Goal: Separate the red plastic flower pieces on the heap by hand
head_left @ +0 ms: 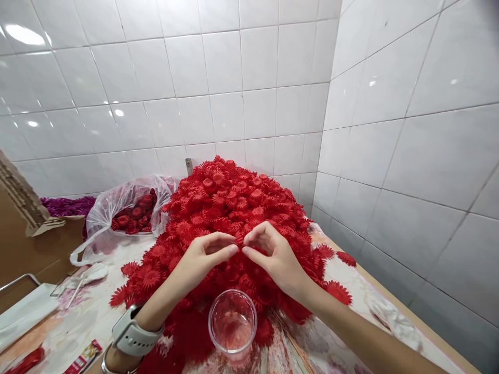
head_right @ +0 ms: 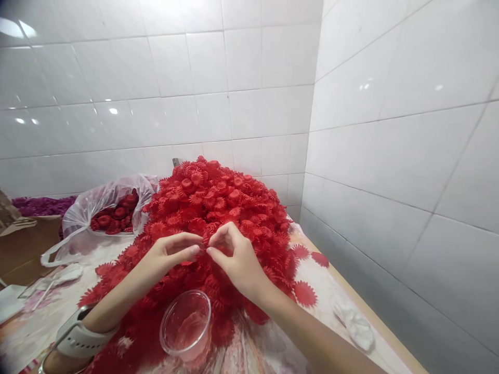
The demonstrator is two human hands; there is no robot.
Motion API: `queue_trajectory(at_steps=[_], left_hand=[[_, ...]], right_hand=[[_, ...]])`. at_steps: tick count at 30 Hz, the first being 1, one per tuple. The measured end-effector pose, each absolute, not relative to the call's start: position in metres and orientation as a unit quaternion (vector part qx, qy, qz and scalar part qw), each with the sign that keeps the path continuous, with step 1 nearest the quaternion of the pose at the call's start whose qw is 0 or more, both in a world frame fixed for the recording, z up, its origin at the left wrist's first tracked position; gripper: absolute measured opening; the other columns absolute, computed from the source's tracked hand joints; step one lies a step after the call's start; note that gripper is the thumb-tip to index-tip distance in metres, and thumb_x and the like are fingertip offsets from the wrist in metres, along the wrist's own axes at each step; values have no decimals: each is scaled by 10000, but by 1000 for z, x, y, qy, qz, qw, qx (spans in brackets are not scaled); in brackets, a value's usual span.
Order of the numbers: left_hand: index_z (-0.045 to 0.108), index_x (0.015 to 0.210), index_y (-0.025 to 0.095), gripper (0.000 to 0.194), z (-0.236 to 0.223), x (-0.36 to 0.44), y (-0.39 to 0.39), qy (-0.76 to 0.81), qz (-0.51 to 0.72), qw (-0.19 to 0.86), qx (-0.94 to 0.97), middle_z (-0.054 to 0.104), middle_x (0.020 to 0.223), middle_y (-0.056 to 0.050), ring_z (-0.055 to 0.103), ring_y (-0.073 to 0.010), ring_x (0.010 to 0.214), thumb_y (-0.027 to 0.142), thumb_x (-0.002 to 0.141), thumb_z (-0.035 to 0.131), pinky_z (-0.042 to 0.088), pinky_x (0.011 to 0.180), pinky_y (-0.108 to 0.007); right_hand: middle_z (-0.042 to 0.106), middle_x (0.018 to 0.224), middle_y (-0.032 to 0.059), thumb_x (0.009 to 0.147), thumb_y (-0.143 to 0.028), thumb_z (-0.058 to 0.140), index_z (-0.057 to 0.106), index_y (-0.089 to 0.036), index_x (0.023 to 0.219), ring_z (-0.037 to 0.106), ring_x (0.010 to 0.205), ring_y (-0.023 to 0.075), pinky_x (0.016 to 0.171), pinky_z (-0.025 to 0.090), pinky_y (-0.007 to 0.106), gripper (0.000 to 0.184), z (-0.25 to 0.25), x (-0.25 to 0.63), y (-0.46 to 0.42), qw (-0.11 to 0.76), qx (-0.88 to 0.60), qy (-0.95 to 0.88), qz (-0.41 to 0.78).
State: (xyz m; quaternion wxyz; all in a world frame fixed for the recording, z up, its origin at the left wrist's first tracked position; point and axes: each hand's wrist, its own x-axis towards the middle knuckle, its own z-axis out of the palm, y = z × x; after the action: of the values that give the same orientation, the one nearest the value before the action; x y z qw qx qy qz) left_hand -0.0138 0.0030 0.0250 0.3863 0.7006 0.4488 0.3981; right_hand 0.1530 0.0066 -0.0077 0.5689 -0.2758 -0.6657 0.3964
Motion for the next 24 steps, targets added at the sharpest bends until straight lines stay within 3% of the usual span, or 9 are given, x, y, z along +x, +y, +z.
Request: queue_trajectory(at_steps=[4, 8, 20, 24], left_hand=[[654, 852, 158, 237, 18, -9, 3, 429, 425, 466, 646, 691, 841, -40, 627, -179, 795, 287, 654, 667, 502, 689, -259], [666, 803, 140, 222, 13, -9, 5, 439, 461, 497, 590, 662, 732, -16, 620, -157, 693, 291, 642, 677, 525, 631, -267], [676, 659, 154, 189, 15, -3, -1, 451, 468, 486, 584, 642, 637, 4, 572, -119, 610, 294, 546, 736, 496, 562, -210], [679, 681, 149, 174, 12, -4, 0, 455, 480, 454, 597, 665, 664, -12, 603, -141, 639, 298, 594, 701, 507, 566, -223]], right_hand=[[616, 832, 10, 788, -149, 513, 523, -222, 857, 597, 822, 153, 770, 473, 310, 101, -9, 150, -1, 546, -283, -747, 252], [620, 842, 23, 805, -125, 478, 511, -216, 889, 604, 803, 146, 738, 480, 287, 128, -9, 151, -2, 624, -301, -706, 147], [555, 796, 20, 757, -91, 531, 463, -216, 883, 560, 744, 153, 669, 484, 274, 191, -17, 149, 5, 596, -296, -746, 7], [553, 796, 24, 775, -77, 492, 469, -217, 868, 553, 755, 156, 678, 475, 287, 170, -18, 148, 3, 613, -276, -741, -5]])
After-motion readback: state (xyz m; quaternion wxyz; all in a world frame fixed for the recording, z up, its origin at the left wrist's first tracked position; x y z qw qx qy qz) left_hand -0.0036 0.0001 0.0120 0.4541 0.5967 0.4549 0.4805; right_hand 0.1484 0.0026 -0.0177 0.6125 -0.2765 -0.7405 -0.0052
